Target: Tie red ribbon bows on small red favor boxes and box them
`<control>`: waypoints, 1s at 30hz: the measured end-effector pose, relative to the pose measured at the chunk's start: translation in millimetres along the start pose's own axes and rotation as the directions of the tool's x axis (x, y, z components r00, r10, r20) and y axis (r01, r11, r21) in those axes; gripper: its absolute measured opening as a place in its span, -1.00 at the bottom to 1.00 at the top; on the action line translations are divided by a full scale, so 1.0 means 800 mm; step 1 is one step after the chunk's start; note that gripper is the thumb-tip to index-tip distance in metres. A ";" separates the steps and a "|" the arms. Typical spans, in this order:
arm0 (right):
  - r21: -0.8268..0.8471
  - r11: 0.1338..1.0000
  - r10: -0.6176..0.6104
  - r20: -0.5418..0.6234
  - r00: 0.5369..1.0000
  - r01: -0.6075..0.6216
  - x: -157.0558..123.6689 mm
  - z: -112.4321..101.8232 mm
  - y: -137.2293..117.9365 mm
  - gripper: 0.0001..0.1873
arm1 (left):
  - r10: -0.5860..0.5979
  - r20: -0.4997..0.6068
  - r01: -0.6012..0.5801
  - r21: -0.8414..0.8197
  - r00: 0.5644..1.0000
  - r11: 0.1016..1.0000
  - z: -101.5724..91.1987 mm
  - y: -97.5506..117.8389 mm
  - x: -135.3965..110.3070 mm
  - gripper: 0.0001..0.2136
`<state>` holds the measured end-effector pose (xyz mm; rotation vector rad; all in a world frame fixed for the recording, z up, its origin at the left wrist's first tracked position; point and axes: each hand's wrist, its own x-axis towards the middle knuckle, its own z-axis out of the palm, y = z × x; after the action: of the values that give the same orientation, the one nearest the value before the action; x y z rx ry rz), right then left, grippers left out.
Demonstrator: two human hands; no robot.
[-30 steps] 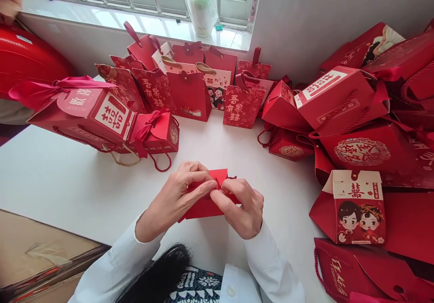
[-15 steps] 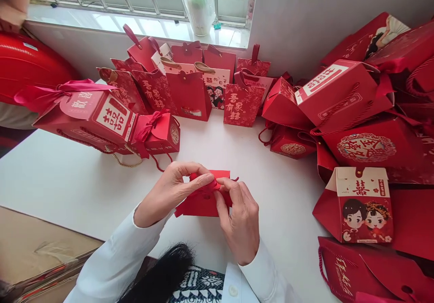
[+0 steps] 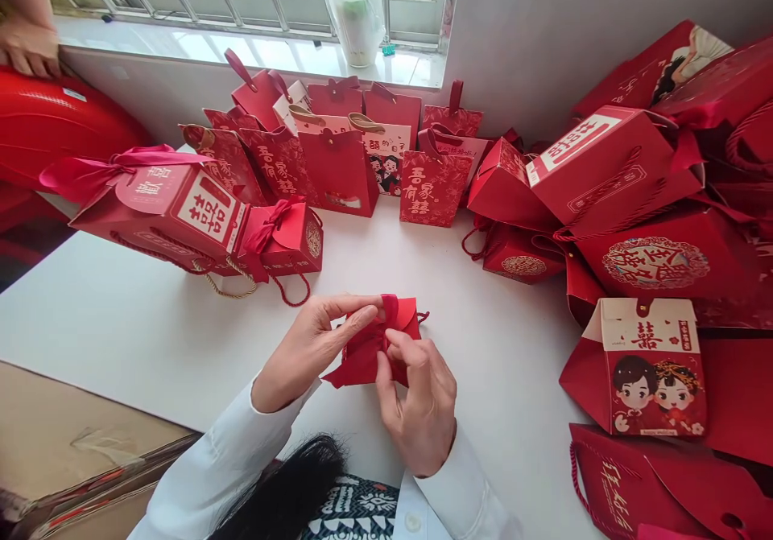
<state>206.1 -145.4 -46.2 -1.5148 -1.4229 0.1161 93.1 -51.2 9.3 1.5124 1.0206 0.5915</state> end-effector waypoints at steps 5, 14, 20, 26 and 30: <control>0.098 0.975 0.199 0.005 0.980 -0.198 -0.001 -0.004 -0.008 -0.67 | 0.036 0.031 -0.038 0.064 0.999 0.997 -0.001 -0.010 0.001 -0.72; 0.092 0.978 0.189 0.007 0.982 -0.189 0.002 0.000 -0.009 -0.71 | 0.073 -0.026 -0.064 0.236 0.997 0.969 0.005 -0.008 -0.001 -0.75; 0.076 0.981 0.179 0.017 0.984 -0.180 0.004 0.001 -0.008 -0.73 | 0.132 -0.001 -0.117 0.457 0.991 0.881 0.008 0.000 -0.001 -0.70; 0.065 0.964 0.254 0.069 0.965 -0.259 0.009 -0.007 -0.013 -0.73 | 0.113 0.110 -0.145 0.348 0.987 0.926 -0.012 0.000 0.003 -0.73; 0.036 0.942 0.332 0.047 0.942 -0.334 0.015 -0.020 -0.018 -0.74 | 0.149 0.094 -0.171 0.304 0.984 0.937 -0.023 0.003 -0.003 -0.77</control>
<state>210.3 -148.4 -21.9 -1.7143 -1.1746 0.3842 77.6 -43.7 15.5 1.8964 0.9749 0.5020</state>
